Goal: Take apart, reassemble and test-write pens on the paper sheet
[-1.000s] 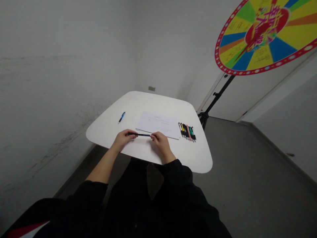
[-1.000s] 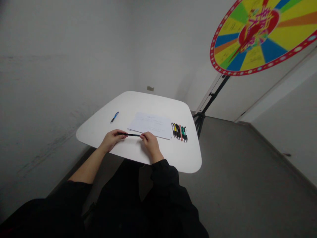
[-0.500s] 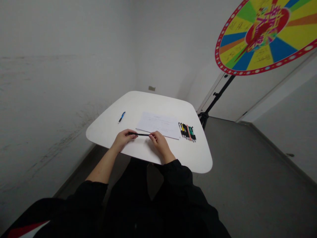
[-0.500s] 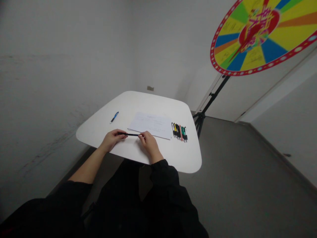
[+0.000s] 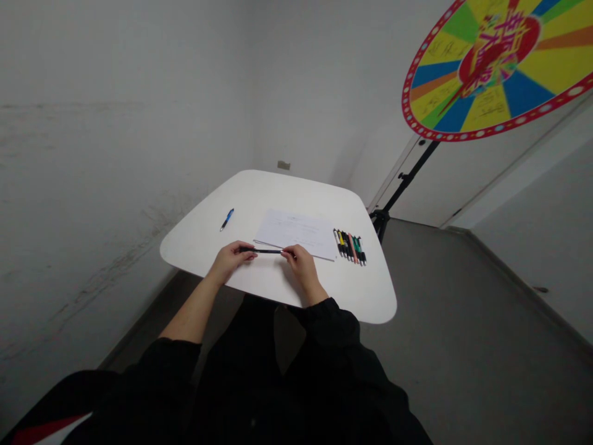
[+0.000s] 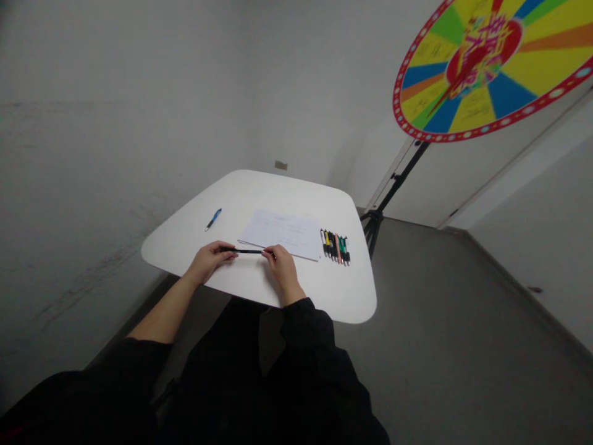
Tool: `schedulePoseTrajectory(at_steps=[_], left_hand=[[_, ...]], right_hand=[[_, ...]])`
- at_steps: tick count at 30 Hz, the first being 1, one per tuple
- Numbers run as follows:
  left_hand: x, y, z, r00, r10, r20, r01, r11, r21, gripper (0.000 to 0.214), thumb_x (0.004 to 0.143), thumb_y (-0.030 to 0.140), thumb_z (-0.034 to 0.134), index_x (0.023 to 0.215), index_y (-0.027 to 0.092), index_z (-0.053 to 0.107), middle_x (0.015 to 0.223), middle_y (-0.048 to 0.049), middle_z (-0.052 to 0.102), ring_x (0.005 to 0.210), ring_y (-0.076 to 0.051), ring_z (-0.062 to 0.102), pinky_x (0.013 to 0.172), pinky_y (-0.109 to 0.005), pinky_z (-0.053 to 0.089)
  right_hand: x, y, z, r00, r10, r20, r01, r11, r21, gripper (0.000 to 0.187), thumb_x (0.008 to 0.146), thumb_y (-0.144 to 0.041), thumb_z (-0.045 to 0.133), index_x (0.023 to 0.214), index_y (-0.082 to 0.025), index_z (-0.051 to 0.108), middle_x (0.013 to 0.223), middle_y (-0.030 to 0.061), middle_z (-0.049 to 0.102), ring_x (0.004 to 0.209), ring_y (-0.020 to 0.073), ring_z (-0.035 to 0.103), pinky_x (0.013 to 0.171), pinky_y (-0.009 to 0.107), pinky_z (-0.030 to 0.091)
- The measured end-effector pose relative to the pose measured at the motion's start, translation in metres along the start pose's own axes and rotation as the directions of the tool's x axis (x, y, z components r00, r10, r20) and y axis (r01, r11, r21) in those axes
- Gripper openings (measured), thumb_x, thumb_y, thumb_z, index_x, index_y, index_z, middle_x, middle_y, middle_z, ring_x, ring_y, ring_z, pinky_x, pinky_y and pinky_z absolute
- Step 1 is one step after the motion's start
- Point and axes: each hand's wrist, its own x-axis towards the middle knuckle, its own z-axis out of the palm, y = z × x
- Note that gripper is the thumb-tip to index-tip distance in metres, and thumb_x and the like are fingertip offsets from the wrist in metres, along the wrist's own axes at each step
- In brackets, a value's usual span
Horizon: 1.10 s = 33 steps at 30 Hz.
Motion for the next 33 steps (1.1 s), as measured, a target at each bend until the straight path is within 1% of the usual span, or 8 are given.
schedulePoseTrajectory(at_steps=[6,13,17,22,25,29,31,33], left_hand=[[0.000,-0.001,0.000,1.000,0.008,0.018,-0.008,1.000,-0.003,0.050,0.057,0.042,0.097,0.093,0.015,0.075,0.093,-0.0104,0.080,0.089,-0.027,0.078,0.089,-0.043,0.061],[0.000,-0.001,0.000,0.999,0.025,0.028,-0.025,1.000,0.008,0.048,0.059,0.042,0.096,0.094,0.015,0.075,0.093,-0.0105,0.081,0.091,-0.027,0.077,0.090,-0.044,0.061],[-0.001,0.000,0.000,0.999,0.025,0.035,-0.026,0.999,0.036,0.051,0.062,0.045,0.095,0.099,0.015,0.075,0.090,-0.0105,0.080,0.087,-0.027,0.078,0.089,-0.045,0.062],[-0.003,-0.001,0.002,0.996,0.018,0.090,-0.026,0.996,0.088,0.051,0.066,0.048,0.093,0.101,0.016,0.074,0.083,-0.0085,0.079,0.083,-0.027,0.078,0.085,-0.044,0.063],[-0.004,0.001,0.004,0.993,0.000,0.119,-0.010,0.996,0.085,0.050,0.067,0.049,0.092,0.099,0.015,0.074,0.082,-0.0090,0.079,0.083,-0.027,0.078,0.082,-0.043,0.063],[-0.006,0.009,0.005,0.988,0.005,0.156,-0.015,0.998,0.063,0.056,0.065,0.046,0.094,0.106,0.016,0.071,0.083,-0.0076,0.079,0.082,-0.026,0.078,0.080,-0.041,0.063],[-0.007,0.012,0.006,0.987,0.024,0.157,-0.030,0.999,0.038,0.064,0.064,0.045,0.094,0.116,0.017,0.069,0.085,-0.0067,0.079,0.084,-0.026,0.078,0.080,-0.041,0.063],[-0.008,0.014,0.007,0.988,0.039,0.148,-0.045,0.998,0.036,0.066,0.066,0.046,0.093,0.119,0.018,0.067,0.088,-0.0073,0.079,0.084,-0.025,0.078,0.080,-0.040,0.062]], right_hand=[[-0.001,-0.001,-0.001,1.000,0.012,0.010,-0.012,0.999,0.048,0.012,0.094,-0.026,0.061,0.091,-0.021,0.070,0.084,0.0058,0.070,0.080,0.0215,0.065,0.079,0.034,0.050],[-0.002,0.000,-0.002,1.000,0.001,0.016,-0.002,0.999,0.035,0.014,0.097,-0.026,0.058,0.093,-0.021,0.070,0.088,0.0061,0.070,0.082,0.0215,0.063,0.080,0.035,0.049],[-0.002,-0.005,0.001,0.988,-0.152,0.026,0.153,0.986,-0.071,0.015,0.100,-0.027,0.060,0.099,-0.021,0.073,0.096,0.0087,0.072,0.094,0.0243,0.063,0.087,0.039,0.049],[-0.006,-0.016,0.004,0.944,-0.325,0.058,0.327,0.895,-0.301,0.011,0.096,-0.033,0.071,0.101,-0.026,0.078,0.103,0.0087,0.073,0.101,0.0274,0.055,0.093,0.045,0.047],[-0.009,-0.021,0.006,0.917,-0.377,0.132,0.399,0.849,-0.347,0.016,0.096,-0.030,0.071,0.110,-0.026,0.077,0.103,0.0093,0.072,0.096,0.0259,0.055,0.089,0.043,0.048],[-0.011,-0.023,0.010,0.887,-0.416,0.198,0.460,0.834,-0.306,0.029,0.102,-0.022,0.058,0.128,-0.024,0.070,0.102,0.0098,0.071,0.093,0.0235,0.058,0.084,0.038,0.052],[-0.012,-0.022,0.010,0.902,-0.405,0.147,0.430,0.870,-0.242,0.039,0.103,-0.019,0.052,0.141,-0.025,0.062,0.105,0.0103,0.070,0.092,0.0227,0.061,0.081,0.036,0.053],[-0.013,-0.020,0.009,0.939,-0.344,0.013,0.343,0.930,-0.134,0.051,0.102,-0.019,0.050,0.153,-0.027,0.048,0.108,0.0098,0.068,0.085,0.0206,0.062,0.075,0.035,0.054]])
